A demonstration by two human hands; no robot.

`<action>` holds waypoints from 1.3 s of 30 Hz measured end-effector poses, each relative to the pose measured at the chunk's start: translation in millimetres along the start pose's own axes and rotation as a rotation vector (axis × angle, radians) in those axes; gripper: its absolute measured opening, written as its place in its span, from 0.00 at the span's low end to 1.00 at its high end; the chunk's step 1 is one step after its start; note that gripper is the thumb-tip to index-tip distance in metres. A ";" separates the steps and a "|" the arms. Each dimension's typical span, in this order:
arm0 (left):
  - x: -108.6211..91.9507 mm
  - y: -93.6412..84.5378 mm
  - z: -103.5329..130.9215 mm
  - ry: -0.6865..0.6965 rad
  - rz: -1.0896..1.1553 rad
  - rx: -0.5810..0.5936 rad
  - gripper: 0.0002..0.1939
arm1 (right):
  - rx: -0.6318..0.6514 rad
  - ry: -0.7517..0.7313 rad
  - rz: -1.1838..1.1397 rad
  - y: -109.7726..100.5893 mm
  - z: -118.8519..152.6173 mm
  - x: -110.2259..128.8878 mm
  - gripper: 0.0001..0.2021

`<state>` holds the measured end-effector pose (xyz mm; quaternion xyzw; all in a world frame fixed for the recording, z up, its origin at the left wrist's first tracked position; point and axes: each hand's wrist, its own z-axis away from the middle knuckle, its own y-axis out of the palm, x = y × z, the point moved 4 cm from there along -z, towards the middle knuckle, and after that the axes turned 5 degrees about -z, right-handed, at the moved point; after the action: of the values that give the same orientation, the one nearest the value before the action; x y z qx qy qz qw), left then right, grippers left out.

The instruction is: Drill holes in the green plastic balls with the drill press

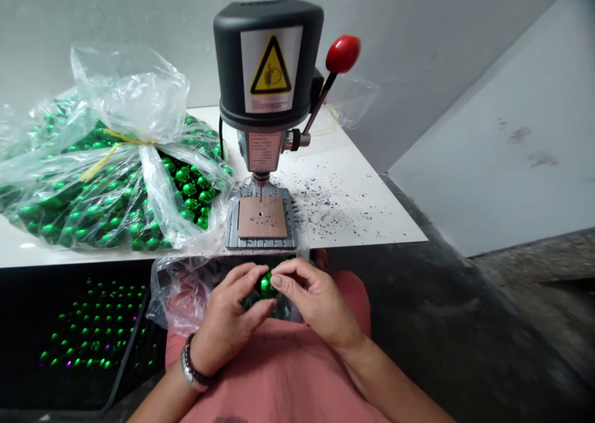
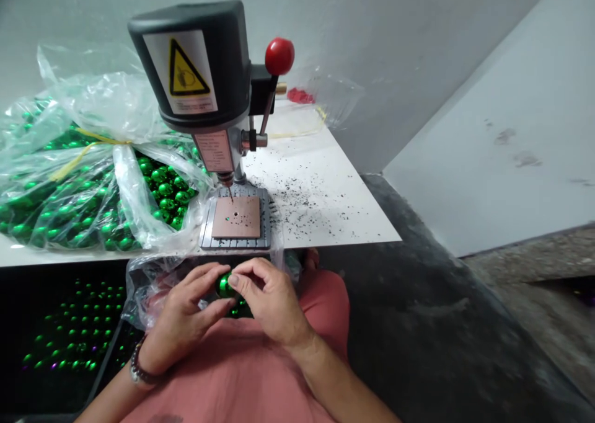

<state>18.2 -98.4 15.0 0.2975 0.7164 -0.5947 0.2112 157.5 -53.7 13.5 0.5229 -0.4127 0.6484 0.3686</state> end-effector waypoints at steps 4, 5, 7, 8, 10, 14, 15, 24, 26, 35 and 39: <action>2.2 3.5 -1.4 -0.063 0.049 0.045 0.19 | 0.008 0.037 0.062 -1.9 -3.5 0.3 0.11; 2.7 3.8 -1.9 -0.073 0.051 0.050 0.20 | 0.004 0.037 0.079 -1.8 -4.5 -0.5 0.11; 3.6 4.8 -2.8 -0.084 0.065 0.072 0.20 | -0.014 0.030 0.121 -0.7 -6.4 -3.7 0.13; 4.1 5.3 -3.2 -0.088 0.080 0.087 0.20 | -0.025 0.029 0.144 0.2 -7.5 -6.2 0.15; 5.7 5.9 -3.8 -0.108 0.121 0.116 0.20 | -0.047 0.024 0.190 2.2 -9.6 -12.1 0.17; 11.0 2.8 -4.2 -0.201 0.239 0.103 0.19 | -0.065 0.006 0.233 4.9 -12.7 -23.5 0.19; 12.3 1.4 -4.1 -0.226 0.274 0.091 0.20 | -0.060 -0.011 0.237 5.3 -13.0 -25.1 0.19; 13.9 -8.3 0.7 -0.267 0.371 0.015 0.21 | -0.057 -0.181 0.250 3.5 -9.1 -25.0 0.14; 12.0 -9.8 2.2 -0.235 0.347 0.007 0.21 | -0.053 -0.197 0.258 3.3 -7.4 -25.2 0.10; 6.2 -10.5 2.7 -0.210 0.315 0.017 0.21 | 0.007 -0.220 0.302 5.4 -2.4 -21.3 0.12; 7.7 -8.8 3.1 -0.216 0.330 0.009 0.21 | 0.007 -0.206 0.274 5.3 -2.2 -21.8 0.09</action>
<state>6.4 -101.1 15.7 0.3464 0.6285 -0.5835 0.3801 155.8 -54.8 -9.0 0.5267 -0.5135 0.6369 0.2308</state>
